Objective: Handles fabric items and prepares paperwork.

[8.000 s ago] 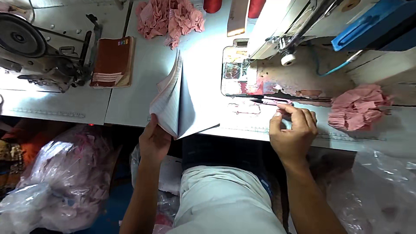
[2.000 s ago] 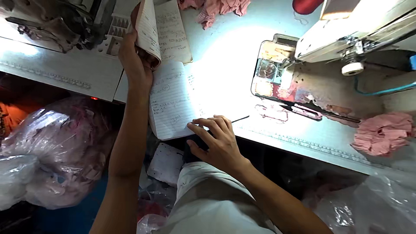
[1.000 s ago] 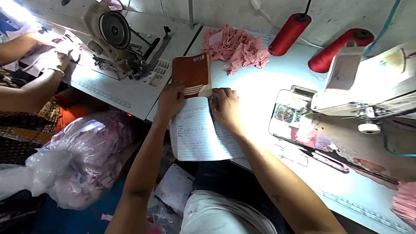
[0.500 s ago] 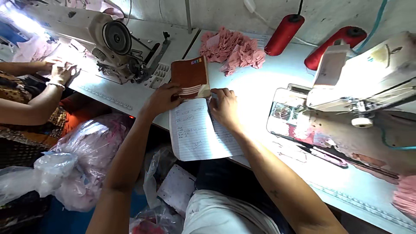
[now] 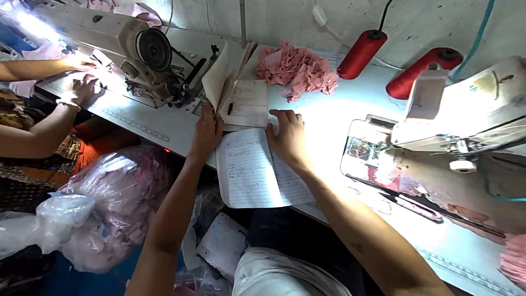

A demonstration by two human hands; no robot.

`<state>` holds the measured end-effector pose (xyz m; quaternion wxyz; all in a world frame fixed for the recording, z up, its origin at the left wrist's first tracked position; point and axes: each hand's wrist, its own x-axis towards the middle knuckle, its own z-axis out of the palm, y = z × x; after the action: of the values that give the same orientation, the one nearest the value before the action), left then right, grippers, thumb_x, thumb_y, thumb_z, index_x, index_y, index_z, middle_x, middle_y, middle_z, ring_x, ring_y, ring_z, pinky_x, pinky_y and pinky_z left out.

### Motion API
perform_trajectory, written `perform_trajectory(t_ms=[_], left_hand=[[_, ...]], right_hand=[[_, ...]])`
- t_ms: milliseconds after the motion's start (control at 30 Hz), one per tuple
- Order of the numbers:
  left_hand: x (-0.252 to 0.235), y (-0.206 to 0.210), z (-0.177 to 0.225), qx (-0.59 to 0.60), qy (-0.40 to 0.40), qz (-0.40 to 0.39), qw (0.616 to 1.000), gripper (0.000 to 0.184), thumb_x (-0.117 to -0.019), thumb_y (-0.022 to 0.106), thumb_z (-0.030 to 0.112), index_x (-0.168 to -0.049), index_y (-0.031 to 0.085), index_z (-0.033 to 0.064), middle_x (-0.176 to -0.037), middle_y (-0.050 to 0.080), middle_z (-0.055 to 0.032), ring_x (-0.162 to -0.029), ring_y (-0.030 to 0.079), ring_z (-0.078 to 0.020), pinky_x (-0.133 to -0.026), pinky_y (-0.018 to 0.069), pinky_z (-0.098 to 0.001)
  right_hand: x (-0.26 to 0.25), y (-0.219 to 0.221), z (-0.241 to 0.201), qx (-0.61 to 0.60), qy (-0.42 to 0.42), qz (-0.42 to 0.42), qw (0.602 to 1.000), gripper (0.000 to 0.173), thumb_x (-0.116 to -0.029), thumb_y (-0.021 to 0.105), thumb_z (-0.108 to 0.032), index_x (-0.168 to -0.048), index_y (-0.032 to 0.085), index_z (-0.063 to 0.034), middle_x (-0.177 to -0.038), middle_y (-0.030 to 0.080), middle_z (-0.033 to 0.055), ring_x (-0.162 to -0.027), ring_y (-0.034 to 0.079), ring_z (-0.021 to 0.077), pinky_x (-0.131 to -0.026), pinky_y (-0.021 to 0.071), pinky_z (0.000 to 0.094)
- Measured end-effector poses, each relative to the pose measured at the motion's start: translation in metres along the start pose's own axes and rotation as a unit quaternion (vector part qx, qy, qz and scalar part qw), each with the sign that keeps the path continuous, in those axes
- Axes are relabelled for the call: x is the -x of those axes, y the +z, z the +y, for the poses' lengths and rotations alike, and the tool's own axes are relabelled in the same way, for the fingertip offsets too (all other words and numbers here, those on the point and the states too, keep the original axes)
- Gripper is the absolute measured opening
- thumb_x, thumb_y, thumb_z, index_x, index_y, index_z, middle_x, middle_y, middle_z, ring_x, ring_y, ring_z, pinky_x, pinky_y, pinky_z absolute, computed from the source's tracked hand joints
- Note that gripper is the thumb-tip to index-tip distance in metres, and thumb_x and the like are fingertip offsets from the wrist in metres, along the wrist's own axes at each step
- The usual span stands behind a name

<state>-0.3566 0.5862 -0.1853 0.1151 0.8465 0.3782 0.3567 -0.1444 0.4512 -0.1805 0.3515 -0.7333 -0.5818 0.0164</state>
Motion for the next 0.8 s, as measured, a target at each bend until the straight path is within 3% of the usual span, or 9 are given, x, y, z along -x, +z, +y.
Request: perform_trajectory(t_ms=[100,167,300,433,500,567,633,733,800], left_hand=[[0.000,0.001,0.001,-0.004,0.004,-0.008,1.000,0.045,-0.1063,0.043,0.017,-0.141,0.042,-0.0119,-0.121,0.065,-0.0277,-0.096,0.071,-0.0339,-0.084,0.0594,-0.0462],[0.000,-0.001,0.001,-0.010,0.007,-0.006,1.000,0.043,-0.1057,0.044,0.017,-0.138,0.045,-0.0122,-0.122,0.064,-0.0280,-0.096,0.070,-0.0333,-0.085,0.0588,-0.0447],[0.002,0.001,-0.001,-0.029,0.026,0.011,0.999,0.042,-0.1042,0.045,0.014,-0.136,0.047,-0.0139,-0.113,0.066,-0.0288,-0.091,0.070,-0.0352,-0.081,0.0585,-0.0451],[0.001,-0.001,-0.001,-0.034,0.037,-0.001,0.999,0.042,-0.1039,0.044,0.014,-0.136,0.050,-0.0126,-0.121,0.064,-0.0306,-0.098,0.069,-0.0364,-0.084,0.0572,-0.0436],[0.002,-0.001,-0.001,-0.027,0.041,-0.007,0.999,0.045,-0.1037,0.044,0.013,-0.141,0.049,-0.0108,-0.126,0.062,-0.0309,-0.099,0.068,-0.0362,-0.083,0.0566,-0.0422],[0.004,0.000,0.000,-0.026,0.033,-0.012,0.999,0.048,-0.1036,0.043,0.013,-0.146,0.047,-0.0091,-0.129,0.061,-0.0308,-0.098,0.068,-0.0368,-0.082,0.0570,-0.0436],[0.000,-0.001,0.000,-0.027,0.021,-0.007,0.999,0.046,-0.1042,0.043,0.014,-0.143,0.047,-0.0107,-0.128,0.062,-0.0316,-0.099,0.069,-0.0385,-0.084,0.0575,-0.0462],[0.002,0.000,-0.001,-0.023,-0.005,0.001,1.000,0.050,-0.1045,0.044,0.017,-0.144,0.041,-0.0125,-0.114,0.066,-0.0298,-0.091,0.070,-0.0374,-0.080,0.0582,-0.0482],[0.001,-0.001,-0.003,-0.013,-0.013,0.004,1.000,0.056,-0.1041,0.045,0.018,-0.149,0.034,-0.0131,-0.109,0.068,-0.0294,-0.090,0.071,-0.0375,-0.080,0.0583,-0.0501]], right_hand=[[-0.047,0.002,-0.024,0.008,0.002,-0.072,0.997,0.043,-0.1057,0.049,-0.034,-0.134,0.064,-0.0058,-0.125,0.067,0.0220,-0.120,0.059,0.0445,-0.095,0.0446,0.0645],[-0.080,0.009,-0.042,-0.043,0.054,-0.141,0.988,0.051,-0.1081,0.044,-0.042,-0.132,0.064,-0.0025,-0.124,0.068,0.0225,-0.122,0.061,0.0420,-0.101,0.0467,0.0634],[-0.115,0.033,-0.061,-0.038,0.141,-0.205,0.968,0.062,-0.0994,0.058,-0.057,-0.119,0.067,0.0011,-0.121,0.067,0.0244,-0.115,0.064,0.0421,-0.091,0.0507,0.0638],[-0.128,0.036,-0.058,0.011,0.140,-0.242,0.960,0.060,-0.0871,0.079,-0.035,-0.128,0.060,0.0053,-0.130,0.061,0.0287,-0.123,0.059,0.0448,-0.096,0.0489,0.0646],[-0.128,0.022,-0.052,0.037,0.138,-0.258,0.956,0.059,-0.0864,0.078,-0.029,-0.128,0.059,0.0080,-0.130,0.060,0.0297,-0.123,0.059,0.0445,-0.097,0.0478,0.0639],[-0.120,0.002,-0.041,0.053,0.135,-0.273,0.951,0.054,-0.0918,0.072,-0.034,-0.122,0.061,0.0093,-0.127,0.060,0.0298,-0.121,0.059,0.0441,-0.096,0.0474,0.0642],[-0.107,-0.017,-0.021,0.012,0.119,-0.250,0.961,0.043,-0.0947,0.067,-0.035,-0.108,0.066,0.0065,-0.109,0.066,0.0260,-0.103,0.065,0.0404,-0.087,0.0506,0.0626],[-0.062,-0.044,0.009,-0.129,0.109,-0.219,0.961,0.051,-0.0951,0.067,-0.022,-0.141,0.053,-0.0067,-0.094,0.071,0.0130,-0.078,0.068,0.0237,-0.075,0.0576,0.0462],[-0.026,-0.058,0.019,-0.233,0.069,-0.181,0.953,0.045,-0.0970,0.059,-0.011,-0.142,0.054,-0.0088,-0.085,0.072,0.0066,-0.064,0.064,0.0133,-0.064,0.0556,0.0347]])
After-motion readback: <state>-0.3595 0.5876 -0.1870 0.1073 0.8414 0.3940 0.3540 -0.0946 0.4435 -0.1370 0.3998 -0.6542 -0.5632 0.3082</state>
